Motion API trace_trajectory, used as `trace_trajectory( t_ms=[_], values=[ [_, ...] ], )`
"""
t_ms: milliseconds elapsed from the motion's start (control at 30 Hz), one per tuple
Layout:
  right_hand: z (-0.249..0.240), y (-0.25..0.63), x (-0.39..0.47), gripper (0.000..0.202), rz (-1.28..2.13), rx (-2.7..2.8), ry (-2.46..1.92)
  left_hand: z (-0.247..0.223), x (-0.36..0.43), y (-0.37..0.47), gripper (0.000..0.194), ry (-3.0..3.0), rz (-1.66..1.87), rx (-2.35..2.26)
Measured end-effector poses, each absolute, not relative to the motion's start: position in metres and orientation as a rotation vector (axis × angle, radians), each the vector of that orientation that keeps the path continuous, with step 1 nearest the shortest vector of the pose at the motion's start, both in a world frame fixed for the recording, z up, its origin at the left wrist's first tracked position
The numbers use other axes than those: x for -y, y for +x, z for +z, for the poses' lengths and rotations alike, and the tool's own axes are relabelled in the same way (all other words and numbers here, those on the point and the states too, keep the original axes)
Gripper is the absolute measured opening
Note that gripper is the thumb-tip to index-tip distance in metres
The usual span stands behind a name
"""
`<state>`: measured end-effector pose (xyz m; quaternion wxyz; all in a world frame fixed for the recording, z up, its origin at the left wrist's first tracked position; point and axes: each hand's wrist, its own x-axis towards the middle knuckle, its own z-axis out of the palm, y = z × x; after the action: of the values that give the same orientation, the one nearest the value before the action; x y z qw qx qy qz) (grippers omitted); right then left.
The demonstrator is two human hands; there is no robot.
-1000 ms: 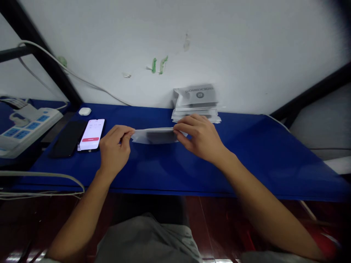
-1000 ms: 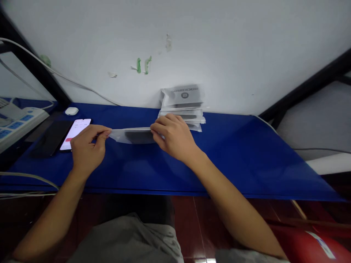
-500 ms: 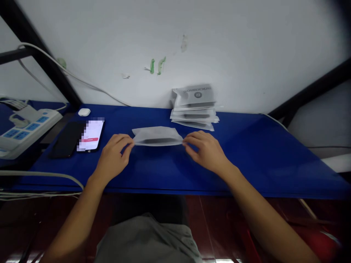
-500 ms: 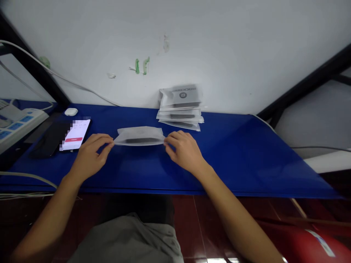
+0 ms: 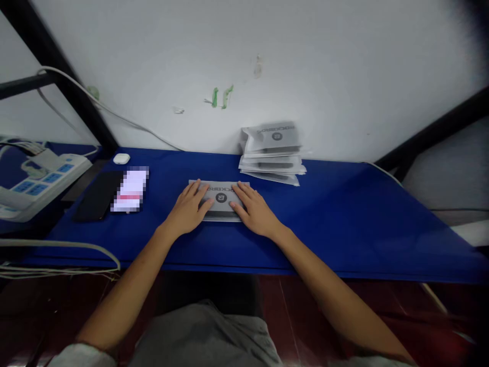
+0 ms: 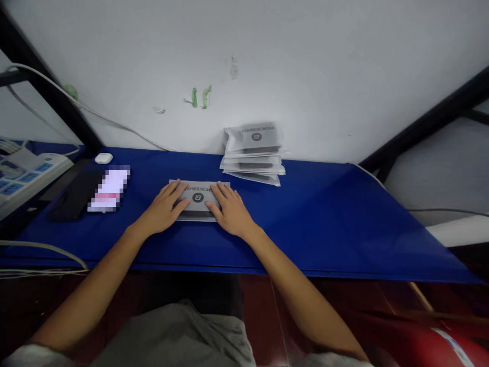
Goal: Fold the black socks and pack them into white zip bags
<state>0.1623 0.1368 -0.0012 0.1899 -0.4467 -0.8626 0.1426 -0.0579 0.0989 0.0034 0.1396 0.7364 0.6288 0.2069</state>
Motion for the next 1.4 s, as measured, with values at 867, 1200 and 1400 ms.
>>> trace_trajectory(
  t_ms=[867,1200,1400],
  values=[
    [0.011,0.180,-0.116,0.028,0.595,1.890,-1.739,0.010,-0.077,-0.074,0.037,1.730,0.676,-2.093],
    [0.009,0.185,-0.123,0.021,0.776,1.873,-1.707,0.010,-0.084,-0.073,0.017,1.519,0.835,-1.987],
    [0.006,0.189,-0.122,0.015,0.894,1.758,-1.682,0.014,-0.082,-0.067,0.014,1.516,0.896,-1.991]
  ],
)
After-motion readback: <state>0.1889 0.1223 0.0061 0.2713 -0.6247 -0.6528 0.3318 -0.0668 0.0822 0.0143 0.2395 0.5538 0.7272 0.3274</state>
